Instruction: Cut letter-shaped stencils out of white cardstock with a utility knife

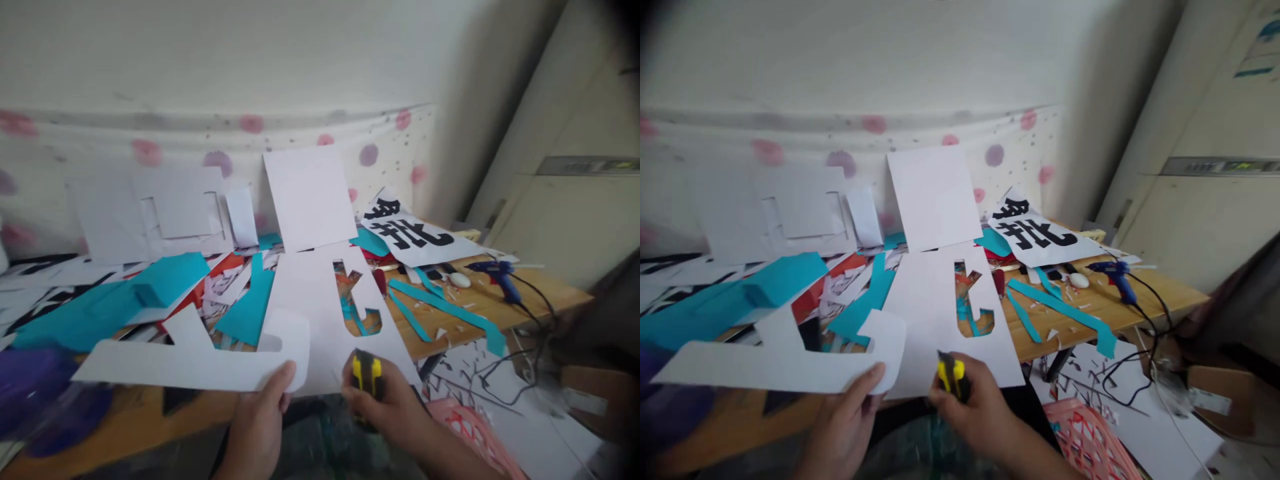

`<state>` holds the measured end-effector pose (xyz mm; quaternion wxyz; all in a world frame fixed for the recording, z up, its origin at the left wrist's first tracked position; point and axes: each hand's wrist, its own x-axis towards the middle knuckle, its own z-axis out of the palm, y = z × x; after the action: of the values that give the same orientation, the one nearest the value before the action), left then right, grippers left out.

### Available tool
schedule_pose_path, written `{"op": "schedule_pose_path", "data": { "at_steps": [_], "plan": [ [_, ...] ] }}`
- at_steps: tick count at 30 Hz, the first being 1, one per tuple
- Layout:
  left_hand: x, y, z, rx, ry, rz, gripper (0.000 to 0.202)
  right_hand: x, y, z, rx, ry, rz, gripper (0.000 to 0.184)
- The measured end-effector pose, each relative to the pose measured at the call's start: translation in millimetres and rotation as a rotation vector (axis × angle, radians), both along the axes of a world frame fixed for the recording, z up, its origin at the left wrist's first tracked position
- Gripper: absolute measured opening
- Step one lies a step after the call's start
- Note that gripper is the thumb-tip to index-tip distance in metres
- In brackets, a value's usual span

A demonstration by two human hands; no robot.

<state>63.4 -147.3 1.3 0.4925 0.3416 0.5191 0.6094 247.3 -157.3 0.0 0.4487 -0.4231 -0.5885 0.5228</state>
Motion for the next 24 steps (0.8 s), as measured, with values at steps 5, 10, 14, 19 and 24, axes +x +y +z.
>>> {"op": "schedule_pose_path", "data": {
  "at_steps": [5,10,14,19,24],
  "plan": [
    [-11.1,24.1,-9.6,-0.102,0.104,-0.154,0.047,111.5,40.9,6.3,0.119,-0.618,-0.495,0.022],
    [-10.6,50.7,5.6,-0.194,0.159,-0.367,0.048,178.3,101.7,-10.1,0.070,-1.279,-0.568,0.023],
    [-4.3,64.4,18.5,-0.205,0.136,-0.543,0.036,190.2,136.8,-36.0,0.083,-1.437,-0.506,0.031],
    [-7.8,74.3,17.8,-0.224,0.161,-0.643,0.030,211.5,152.9,-61.4,0.159,-1.461,-0.518,0.045],
    [-15.9,86.4,14.2,-0.221,0.238,-0.729,0.029,185.7,151.7,-41.4,0.364,-1.164,-0.689,0.046]
  ]
}}
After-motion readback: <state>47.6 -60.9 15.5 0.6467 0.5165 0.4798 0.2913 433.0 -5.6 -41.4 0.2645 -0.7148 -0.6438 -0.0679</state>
